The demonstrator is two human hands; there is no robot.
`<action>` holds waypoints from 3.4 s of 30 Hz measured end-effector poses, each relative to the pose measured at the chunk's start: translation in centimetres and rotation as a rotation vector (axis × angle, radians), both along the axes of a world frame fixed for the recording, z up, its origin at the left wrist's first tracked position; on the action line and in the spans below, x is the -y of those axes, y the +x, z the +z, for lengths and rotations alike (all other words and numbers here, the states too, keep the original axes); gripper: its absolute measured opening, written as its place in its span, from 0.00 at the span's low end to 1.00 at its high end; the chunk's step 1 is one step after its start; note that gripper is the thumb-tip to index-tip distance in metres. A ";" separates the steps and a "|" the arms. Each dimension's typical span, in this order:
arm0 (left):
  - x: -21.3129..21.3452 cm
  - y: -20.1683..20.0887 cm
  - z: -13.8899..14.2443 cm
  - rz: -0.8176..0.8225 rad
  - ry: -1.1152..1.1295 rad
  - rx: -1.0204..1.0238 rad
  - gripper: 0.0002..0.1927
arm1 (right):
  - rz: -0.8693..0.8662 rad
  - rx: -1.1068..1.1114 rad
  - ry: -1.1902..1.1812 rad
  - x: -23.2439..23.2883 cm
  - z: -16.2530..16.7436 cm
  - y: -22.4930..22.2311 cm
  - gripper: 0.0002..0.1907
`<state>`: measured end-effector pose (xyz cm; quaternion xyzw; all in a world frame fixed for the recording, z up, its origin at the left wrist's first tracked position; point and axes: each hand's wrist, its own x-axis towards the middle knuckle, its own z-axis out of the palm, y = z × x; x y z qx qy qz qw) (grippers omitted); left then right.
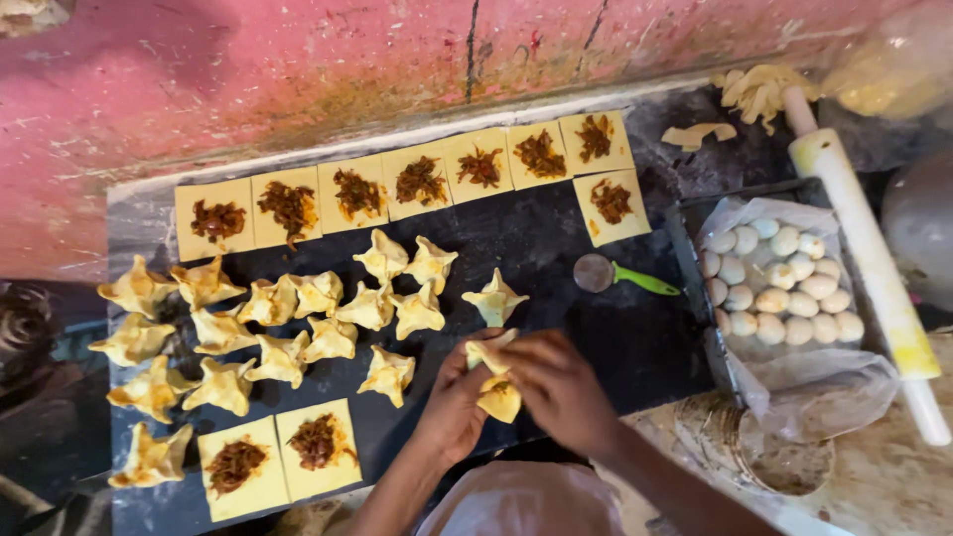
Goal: The person assembles samosas by placing a filling onto square dough sheets, adding a round dough ball, and folding the dough into a star shape. The finished samosas are placed on the work surface.
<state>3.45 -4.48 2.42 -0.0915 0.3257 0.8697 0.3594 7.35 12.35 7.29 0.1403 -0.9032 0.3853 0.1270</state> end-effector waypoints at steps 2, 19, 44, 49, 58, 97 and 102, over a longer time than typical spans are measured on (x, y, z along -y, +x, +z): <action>0.1 -0.3 0.1 0.029 0.043 0.069 0.20 | -0.010 -0.055 0.114 0.6 -0.2 0.7 0.20; -1.1 0.4 1.0 -0.116 0.193 0.057 0.26 | -0.249 -0.206 0.249 -1.8 -1.0 2.5 0.21; -10.9 -0.2 4.7 0.108 0.047 -0.102 0.20 | -0.365 0.151 -0.804 -7.7 -1.5 1.9 0.09; -12.8 -0.9 4.9 -0.008 0.074 -0.122 0.18 | -0.206 0.331 -0.855 -13.5 -1.2 1.4 0.11; -18.0 -0.3 3.7 0.076 -0.112 0.017 0.25 | -0.174 0.076 -0.219 -18.0 -0.8 4.1 0.29; -21.4 0.8 2.1 0.353 -0.011 0.046 0.29 | -0.073 -0.187 -0.137 -19.3 -2.0 0.9 0.22; -18.4 1.1 2.7 0.377 0.133 0.020 0.23 | 0.120 -0.239 -0.144 -18.5 -3.8 -1.3 0.22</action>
